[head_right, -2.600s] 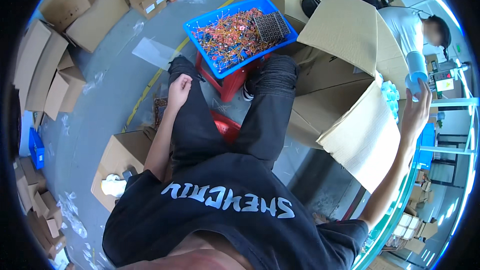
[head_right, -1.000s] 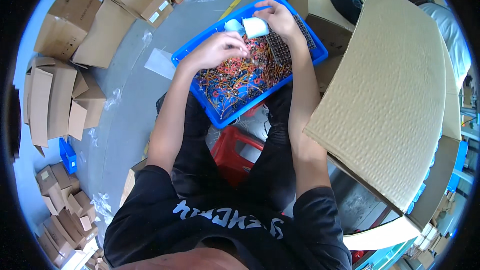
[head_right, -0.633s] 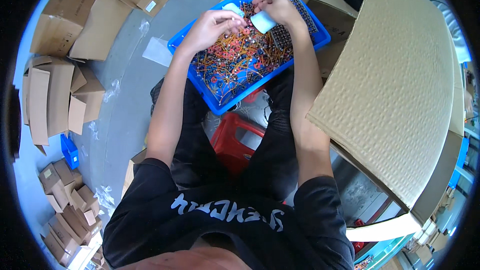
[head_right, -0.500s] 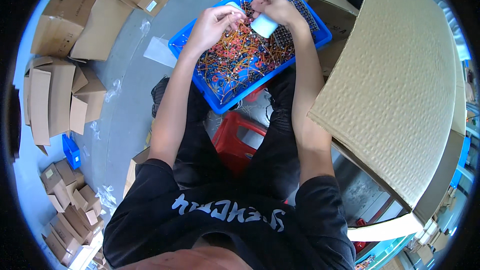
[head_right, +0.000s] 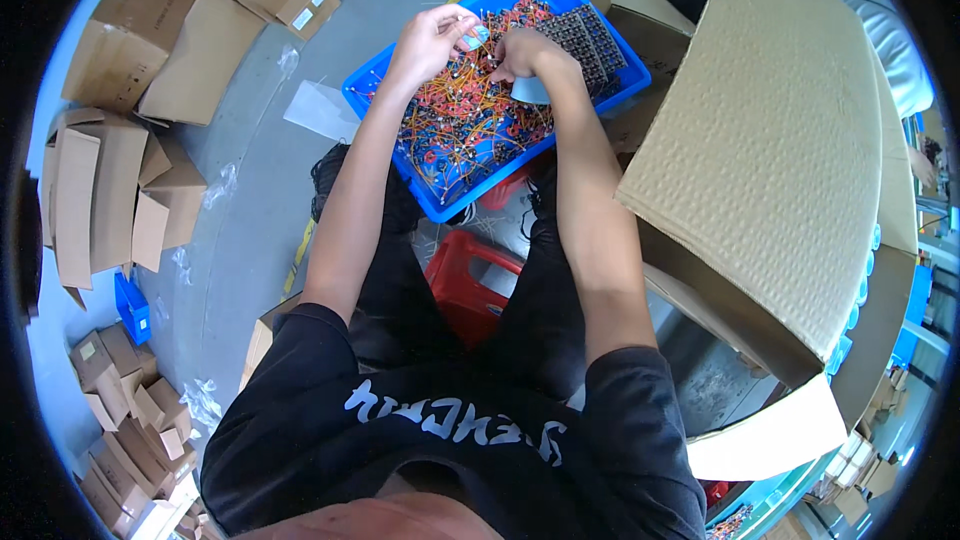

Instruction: Manually assemble components into plastic containers and pack them into a cardboard shipping box.

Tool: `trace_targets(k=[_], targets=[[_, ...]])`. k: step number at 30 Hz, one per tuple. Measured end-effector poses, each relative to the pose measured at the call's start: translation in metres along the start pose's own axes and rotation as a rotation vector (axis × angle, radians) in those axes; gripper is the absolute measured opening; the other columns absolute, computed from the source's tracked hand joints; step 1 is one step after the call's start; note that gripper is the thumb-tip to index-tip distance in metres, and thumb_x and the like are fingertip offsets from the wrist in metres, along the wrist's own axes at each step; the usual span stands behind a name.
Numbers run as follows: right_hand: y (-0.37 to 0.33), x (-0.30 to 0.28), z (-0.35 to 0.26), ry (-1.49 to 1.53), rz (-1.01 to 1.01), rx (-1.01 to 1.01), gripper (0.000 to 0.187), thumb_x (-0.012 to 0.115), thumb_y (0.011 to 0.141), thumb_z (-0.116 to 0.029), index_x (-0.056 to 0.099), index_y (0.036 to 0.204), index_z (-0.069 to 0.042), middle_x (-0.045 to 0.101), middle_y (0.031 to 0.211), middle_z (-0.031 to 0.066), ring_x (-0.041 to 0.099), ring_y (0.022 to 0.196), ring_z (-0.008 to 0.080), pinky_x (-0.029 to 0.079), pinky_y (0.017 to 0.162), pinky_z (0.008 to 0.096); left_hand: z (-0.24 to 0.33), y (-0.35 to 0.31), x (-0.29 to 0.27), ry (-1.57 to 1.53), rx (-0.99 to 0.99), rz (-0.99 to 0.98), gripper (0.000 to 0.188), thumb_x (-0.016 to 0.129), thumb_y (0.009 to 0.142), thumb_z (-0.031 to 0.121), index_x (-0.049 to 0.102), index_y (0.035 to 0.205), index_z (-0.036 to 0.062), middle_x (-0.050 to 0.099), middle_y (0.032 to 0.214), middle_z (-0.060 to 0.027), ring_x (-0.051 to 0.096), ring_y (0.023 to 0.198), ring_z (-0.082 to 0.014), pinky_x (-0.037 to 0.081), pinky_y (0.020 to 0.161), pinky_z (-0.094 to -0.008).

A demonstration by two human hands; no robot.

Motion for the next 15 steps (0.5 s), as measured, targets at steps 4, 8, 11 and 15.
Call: trace_targets(k=[4,8,11,15], targets=[[-0.011,0.0,0.003,-0.08,0.005,0.021,0.032,0.077,0.072,-0.027,0.067,0.09,-0.002,0.067,0.074,0.0105,0.062,0.069,0.0224,0.047,0.065,0.0349,-0.01,-0.008,0.003,-0.099,-0.065,0.0,0.036,0.063,0.088,0.017,0.053,0.118,0.0001,0.068,0.096,-0.013,0.065,0.075,-0.0147,0.051,0.063,-0.0293],[-0.016,-0.007,0.013,-0.073,0.003,-0.07,0.031,0.076,0.073,-0.027,0.066,0.091,-0.002,0.066,0.077,0.01,0.061,0.072,0.0208,0.047,0.066,0.0341,-0.026,-0.014,0.007,-0.085,-0.181,-0.223,0.058,0.061,0.09,0.013,0.028,0.135,-0.0027,0.063,0.108,-0.0182,0.065,0.088,-0.0204,0.052,0.07,-0.0281],[-0.023,-0.013,0.033,-0.021,-0.005,-0.117,0.031,0.076,0.073,-0.024,0.066,0.092,-0.002,0.066,0.08,0.01,0.062,0.075,0.0195,0.047,0.068,0.0335,-0.013,-0.018,0.029,-0.24,-0.275,-0.275,0.065,0.06,0.09,0.011,0.019,0.138,-0.004,0.061,0.112,-0.0199,0.064,0.093,-0.023,0.053,0.074,-0.0299],[-0.029,-0.013,0.053,0.086,-0.041,-0.156,0.027,0.075,0.074,-0.018,0.065,0.093,-0.002,0.067,0.082,0.0095,0.062,0.077,0.0181,0.047,0.071,0.032,-0.015,-0.019,0.053,-0.435,-0.362,-0.317,0.072,0.059,0.089,0.008,0.01,0.141,-0.0041,0.059,0.115,-0.0219,0.064,0.097,-0.0252,0.054,0.079,-0.0322]])
Point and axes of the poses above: each hand's wrist, its own y-axis towards the middle knuckle, its own x-axis out of the palm, z = x × y, the point moved 2 cm from there along y, towards the middle knuckle
